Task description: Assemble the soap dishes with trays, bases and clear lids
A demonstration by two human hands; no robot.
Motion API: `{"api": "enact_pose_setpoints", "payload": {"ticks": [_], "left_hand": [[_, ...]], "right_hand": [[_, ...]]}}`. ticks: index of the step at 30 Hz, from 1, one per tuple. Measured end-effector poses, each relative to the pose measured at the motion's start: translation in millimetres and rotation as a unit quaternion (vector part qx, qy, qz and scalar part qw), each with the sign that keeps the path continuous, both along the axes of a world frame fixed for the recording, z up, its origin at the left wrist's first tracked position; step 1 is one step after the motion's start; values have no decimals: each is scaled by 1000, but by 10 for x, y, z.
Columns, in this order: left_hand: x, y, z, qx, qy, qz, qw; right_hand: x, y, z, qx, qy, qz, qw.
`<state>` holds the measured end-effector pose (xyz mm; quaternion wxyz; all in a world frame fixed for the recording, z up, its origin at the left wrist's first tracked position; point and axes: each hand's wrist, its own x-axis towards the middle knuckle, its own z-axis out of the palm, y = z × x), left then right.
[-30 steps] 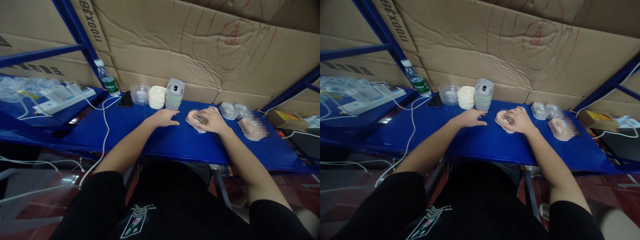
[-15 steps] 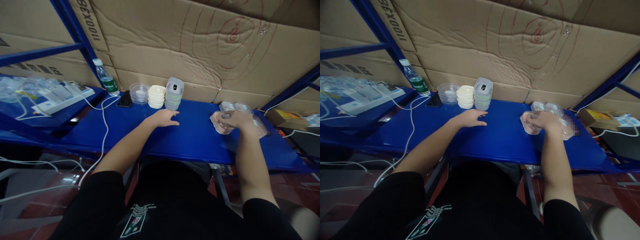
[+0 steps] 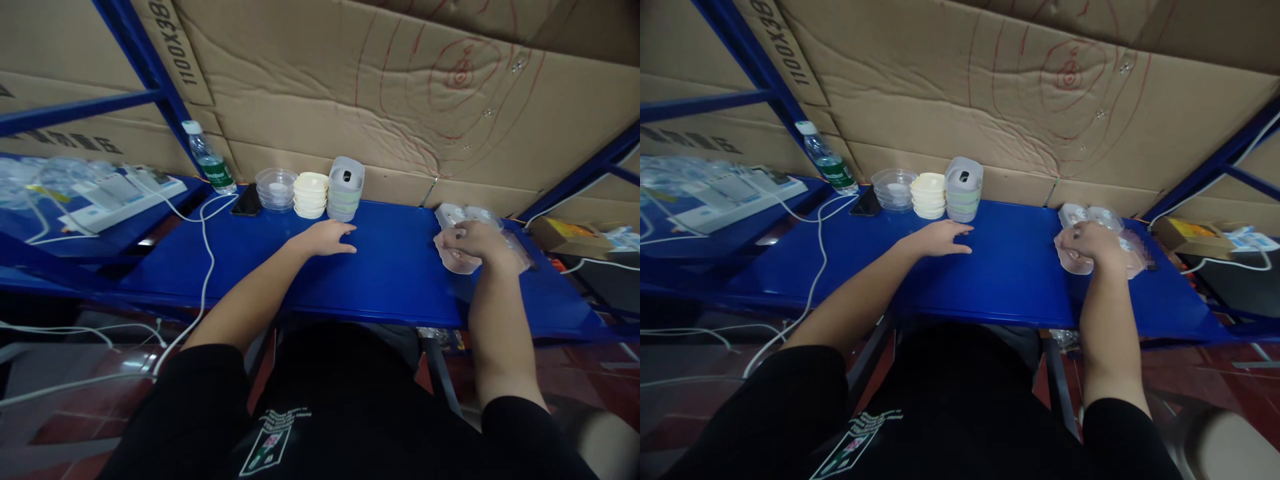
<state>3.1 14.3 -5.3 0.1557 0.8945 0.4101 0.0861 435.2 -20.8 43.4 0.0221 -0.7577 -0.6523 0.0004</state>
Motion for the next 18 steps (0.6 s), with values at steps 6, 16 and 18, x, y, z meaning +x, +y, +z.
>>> {"api": "enact_pose_setpoints", "payload": {"ticks": [6,16,18], "left_hand": [[1,-16,25,-10,-2,6,1000],[-34,-29,84,-11,-39,18,999],[-39,-26,80,-5,-45,18,999]], "right_hand": [[-58,-86,122,-54,2,-101,993],[160,-67,11,-41,10,-87,995],[157,-66,10,-26,13,-80,996]]}}
